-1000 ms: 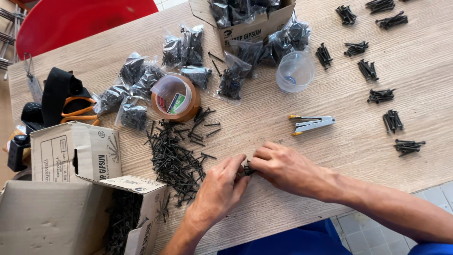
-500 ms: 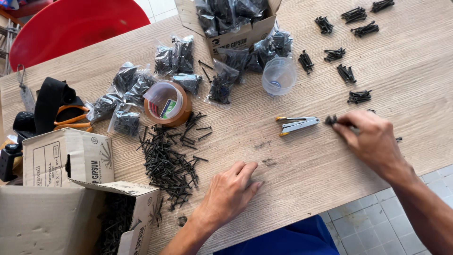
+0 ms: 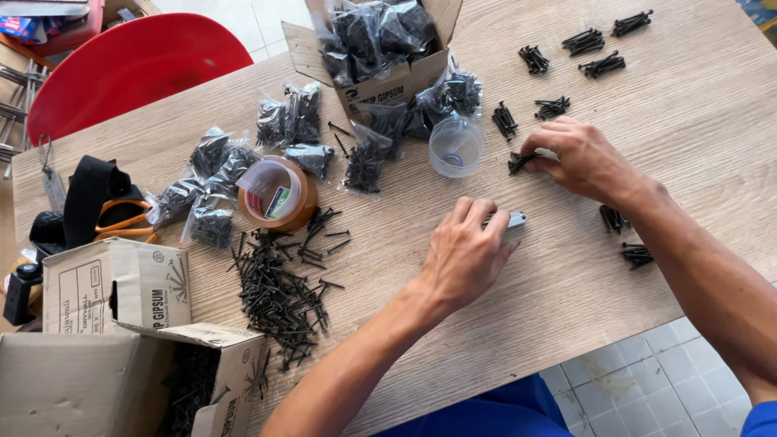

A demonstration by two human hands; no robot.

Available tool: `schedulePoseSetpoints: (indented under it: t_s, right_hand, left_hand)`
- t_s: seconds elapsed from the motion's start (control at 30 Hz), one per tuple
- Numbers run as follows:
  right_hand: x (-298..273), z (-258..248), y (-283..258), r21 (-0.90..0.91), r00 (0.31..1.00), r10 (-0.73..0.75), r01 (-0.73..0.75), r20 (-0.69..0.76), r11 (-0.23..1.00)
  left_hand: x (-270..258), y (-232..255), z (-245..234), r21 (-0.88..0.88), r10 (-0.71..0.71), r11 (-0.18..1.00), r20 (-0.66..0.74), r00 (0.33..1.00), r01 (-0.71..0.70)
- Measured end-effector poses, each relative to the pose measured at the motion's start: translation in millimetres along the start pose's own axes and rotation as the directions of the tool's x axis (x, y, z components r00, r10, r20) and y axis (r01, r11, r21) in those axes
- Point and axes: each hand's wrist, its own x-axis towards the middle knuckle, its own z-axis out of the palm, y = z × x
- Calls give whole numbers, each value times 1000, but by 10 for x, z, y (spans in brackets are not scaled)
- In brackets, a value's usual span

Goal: The person sorts black screws on a wooden table, picking them up from a large pile and arranging them into small, neat rows. The person uses both hands to handle the screws, moving them from a central pile to organized lines on the right side of the table.

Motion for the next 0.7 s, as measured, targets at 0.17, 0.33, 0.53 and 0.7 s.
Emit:
schedulePoseSetpoints:
  t_s: [0.17,0.33,0.53,0.7]
  right_hand:
    - [-41,71,66,74,988,-59,70,-141,995]
    - [-102,83,86,77,990,-54,64,-130,995]
    - [-226,17,-37,27,982,-55,61,-183,998]
    - [-452,317,-649,143,946,-127,176,-298,974]
  left_hand:
    - [135,-73,379,94,84,993,-147,986,-70]
    - [91,-165,447,264,162,959,-202,966,-105]
    - [-103,-302,329,270,192,953,-198,961,-135]
    - [-348,-360,59,232,198,960,-165,966,-157]
